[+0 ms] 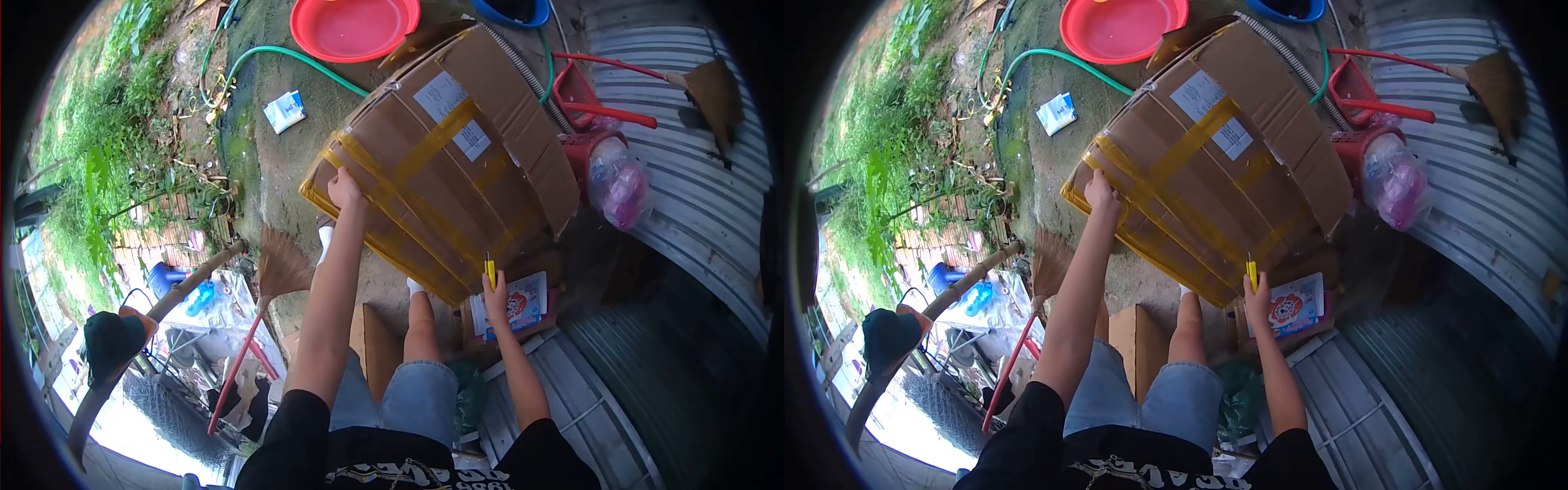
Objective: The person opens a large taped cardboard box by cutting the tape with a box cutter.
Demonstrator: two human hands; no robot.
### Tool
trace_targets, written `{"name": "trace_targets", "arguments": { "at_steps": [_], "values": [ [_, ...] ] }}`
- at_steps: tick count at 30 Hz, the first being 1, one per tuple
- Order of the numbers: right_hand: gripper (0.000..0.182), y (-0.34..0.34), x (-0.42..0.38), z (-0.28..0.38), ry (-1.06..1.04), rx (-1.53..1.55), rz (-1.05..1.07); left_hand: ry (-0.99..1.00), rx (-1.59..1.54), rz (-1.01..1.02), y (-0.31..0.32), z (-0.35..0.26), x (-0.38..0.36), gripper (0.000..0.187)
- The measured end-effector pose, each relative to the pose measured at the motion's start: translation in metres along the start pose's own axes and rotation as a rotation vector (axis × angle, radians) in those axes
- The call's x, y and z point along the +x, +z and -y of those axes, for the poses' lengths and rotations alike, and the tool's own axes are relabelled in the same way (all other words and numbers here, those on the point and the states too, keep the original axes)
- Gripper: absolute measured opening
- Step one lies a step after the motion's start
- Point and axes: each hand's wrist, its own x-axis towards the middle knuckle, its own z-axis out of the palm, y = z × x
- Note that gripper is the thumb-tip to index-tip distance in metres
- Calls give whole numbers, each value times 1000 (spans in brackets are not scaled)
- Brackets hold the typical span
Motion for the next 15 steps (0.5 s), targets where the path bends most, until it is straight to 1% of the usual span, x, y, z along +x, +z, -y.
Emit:
{"name": "trace_targets", "arguments": {
  "at_steps": [2,3,4,5,6,7,9,10,12,13,15],
  "values": [
    [21,-11,-8,15,187,299,32,4,17,-41,2,2,-9,38],
    [21,-9,-11,11,179,303,39,33,-59,2,3,-2,-21,39],
    [20,-7,-11,4,194,323,29,38,-66,-2,4,-11,-29,39],
    [19,-7,-11,-4,215,342,17,42,-23,98,4,-18,-38,39],
    [19,-9,-12,-3,214,343,21,46,23,198,6,-17,-40,39],
    [19,-10,-16,-3,208,349,36,46,27,192,6,-13,-43,39],
    [18,-17,-24,-5,208,379,93,203,25,234,11,-8,-53,34],
    [18,-20,-28,-10,197,379,89,208,15,236,10,-8,-58,34],
    [18,-33,-26,-21,201,338,111,283,146,196,10,-11,-76,29],
    [23,-43,-23,-28,145,365,104,281,124,192,11,-10,-90,29],
    [23,-69,-9,-40,72,351,86,329,40,234,16,-9,-122,25]
  ]
}}
